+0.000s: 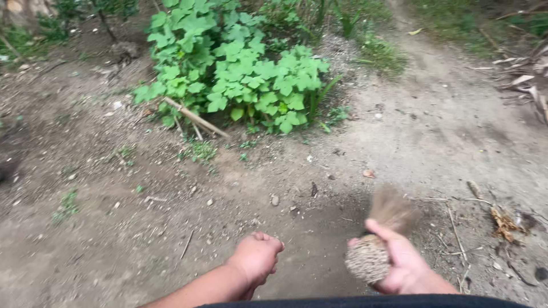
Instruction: The person sweeps dry leaves and debris across a grassy yard and dirt path using a bundle of sticks.
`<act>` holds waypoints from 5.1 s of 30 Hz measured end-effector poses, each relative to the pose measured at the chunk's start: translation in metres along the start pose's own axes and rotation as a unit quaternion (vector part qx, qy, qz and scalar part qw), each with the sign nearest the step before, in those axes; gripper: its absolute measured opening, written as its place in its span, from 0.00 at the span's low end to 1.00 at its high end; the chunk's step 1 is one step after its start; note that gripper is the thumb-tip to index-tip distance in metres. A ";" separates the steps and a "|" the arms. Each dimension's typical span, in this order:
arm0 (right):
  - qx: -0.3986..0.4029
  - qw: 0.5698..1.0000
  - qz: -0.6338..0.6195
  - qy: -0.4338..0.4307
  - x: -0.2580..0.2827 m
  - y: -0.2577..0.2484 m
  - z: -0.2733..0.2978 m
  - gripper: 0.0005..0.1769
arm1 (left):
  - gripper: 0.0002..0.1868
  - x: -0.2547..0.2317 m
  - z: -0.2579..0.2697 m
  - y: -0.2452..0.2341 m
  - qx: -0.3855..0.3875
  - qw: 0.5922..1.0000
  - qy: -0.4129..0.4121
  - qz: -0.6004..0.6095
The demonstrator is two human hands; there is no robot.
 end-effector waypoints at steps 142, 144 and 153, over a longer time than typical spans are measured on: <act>0.099 0.982 0.122 0.103 0.826 0.009 -0.443 0.22 | 0.32 -0.619 -0.569 0.629 0.131 0.945 -0.161 -0.252; 0.031 0.989 0.120 0.081 0.848 0.039 -0.436 0.20 | 0.30 -0.639 -0.605 0.608 0.131 0.954 -0.131 -0.235; 0.180 0.983 0.031 0.024 0.910 0.171 -0.430 0.19 | 0.29 -0.697 -0.661 0.618 0.063 0.986 -0.102 -0.120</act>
Point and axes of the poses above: each hand's wrist, its own z-axis away from the middle knuckle, its own y-axis out of the palm, x = y × z, the point moved 4 cm from there along -z, towards the middle knuckle, and after that the axes turned 10 degrees about z, right-handed, at the moved point
